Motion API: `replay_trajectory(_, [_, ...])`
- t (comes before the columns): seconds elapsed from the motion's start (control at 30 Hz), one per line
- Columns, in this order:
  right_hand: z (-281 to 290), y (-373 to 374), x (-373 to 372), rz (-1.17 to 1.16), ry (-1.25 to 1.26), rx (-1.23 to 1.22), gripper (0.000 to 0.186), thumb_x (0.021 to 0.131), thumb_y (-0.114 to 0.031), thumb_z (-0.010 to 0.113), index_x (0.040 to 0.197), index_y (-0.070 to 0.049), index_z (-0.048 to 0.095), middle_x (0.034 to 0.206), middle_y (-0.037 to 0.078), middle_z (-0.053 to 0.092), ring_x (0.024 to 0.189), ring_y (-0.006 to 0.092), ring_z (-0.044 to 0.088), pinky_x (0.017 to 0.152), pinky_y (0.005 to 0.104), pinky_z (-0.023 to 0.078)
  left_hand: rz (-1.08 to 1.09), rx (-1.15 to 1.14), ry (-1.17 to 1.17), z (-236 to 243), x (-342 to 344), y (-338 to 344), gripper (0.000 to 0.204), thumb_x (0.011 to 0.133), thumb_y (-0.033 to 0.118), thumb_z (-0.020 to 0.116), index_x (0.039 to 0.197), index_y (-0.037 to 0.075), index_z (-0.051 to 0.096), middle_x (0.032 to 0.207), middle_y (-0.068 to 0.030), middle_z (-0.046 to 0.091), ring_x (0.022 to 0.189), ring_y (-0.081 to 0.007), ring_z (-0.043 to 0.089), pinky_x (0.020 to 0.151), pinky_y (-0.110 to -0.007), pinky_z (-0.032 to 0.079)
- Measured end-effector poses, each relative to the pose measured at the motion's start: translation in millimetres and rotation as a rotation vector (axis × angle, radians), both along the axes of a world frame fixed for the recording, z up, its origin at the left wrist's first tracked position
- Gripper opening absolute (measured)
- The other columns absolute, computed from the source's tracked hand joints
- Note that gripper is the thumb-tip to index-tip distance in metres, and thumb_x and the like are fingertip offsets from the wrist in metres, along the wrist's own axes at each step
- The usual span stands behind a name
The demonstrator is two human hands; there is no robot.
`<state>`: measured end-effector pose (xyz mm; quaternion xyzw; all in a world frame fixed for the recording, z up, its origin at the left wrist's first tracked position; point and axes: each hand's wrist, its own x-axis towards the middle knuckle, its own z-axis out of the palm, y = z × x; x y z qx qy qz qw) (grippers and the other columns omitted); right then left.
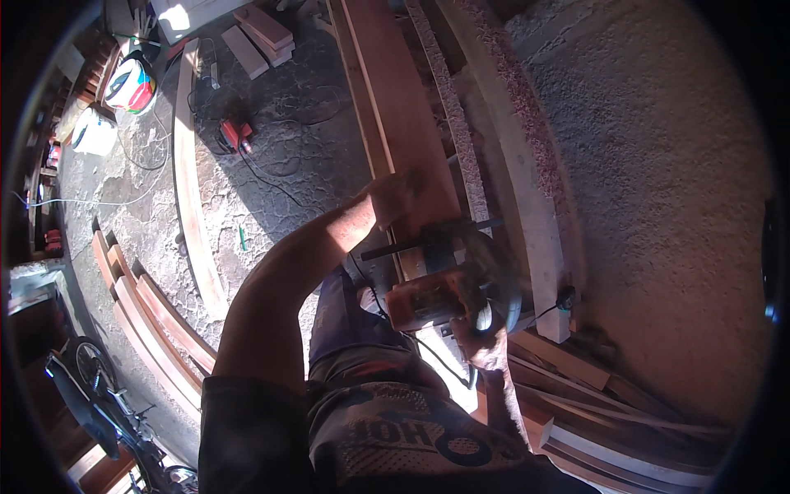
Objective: The person uses a circular saw to cut a wooden plank resting on support beams. They guide the saw along a line, use a tape measure to check dimensions, and manage the power cable while working on the concrete floor.
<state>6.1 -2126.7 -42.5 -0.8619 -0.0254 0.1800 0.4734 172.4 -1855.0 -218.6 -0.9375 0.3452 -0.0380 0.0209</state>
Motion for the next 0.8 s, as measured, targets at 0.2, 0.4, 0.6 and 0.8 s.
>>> replay_trajectory(0.2, [11, -3, -8, -0.001, -0.014, -0.013, 0.03, 0.082, -0.011, 0.073, 0.109, -0.002, 0.064, 0.079, 0.002, 0.062, 0.073, 0.0118, 0.058, 0.066, 0.0305, 0.048, 0.038, 0.016, -0.013, -5, -1, -16, 0.112, 0.038, 0.043, 0.087, 0.131, -0.01, 0.055, 0.141, -0.0262, 0.05, 0.137, -0.0417, 0.041, 0.112, -0.041, 0.044])
replay_trajectory(0.4, [9, -2, -9, 0.026, -0.041, -0.054, 0.032, 0.082, -0.009, 0.073, 0.112, -0.003, 0.064, 0.081, 0.001, 0.061, 0.074, 0.011, 0.056, 0.067, 0.029, 0.048, 0.058, 0.006, 0.068, -22, 0, -14, 0.115, 0.035, 0.047, 0.089, 0.129, -0.01, 0.057, 0.14, -0.0279, 0.05, 0.137, -0.0434, 0.04, 0.113, -0.043, 0.042])
replay_trajectory(0.6, [-8, -12, -15, -0.053, 0.093, 0.038, 0.034, 0.082, -0.007, 0.072, 0.114, 0.0, 0.063, 0.095, 0.008, 0.065, 0.081, 0.0142, 0.061, 0.07, 0.03, 0.051, 0.012, 0.149, 0.131, 35, -5, -7, 0.12, 0.033, 0.049, 0.091, 0.131, -0.01, 0.056, 0.144, -0.028, 0.046, 0.138, -0.0429, 0.039, 0.113, -0.043, 0.041])
replay_trajectory(0.8, [-20, -21, -15, 0.064, -0.004, -0.026, 0.024, 0.082, 0.001, 0.069, 0.103, -0.002, 0.058, 0.075, 0.004, 0.059, 0.062, 0.0101, 0.058, 0.055, 0.0271, 0.047, 0.045, 0.178, 0.204, 42, -3, -10, 0.121, 0.033, 0.048, 0.093, 0.132, -0.009, 0.055, 0.146, -0.028, 0.044, 0.138, -0.0419, 0.039, 0.112, -0.042, 0.043])
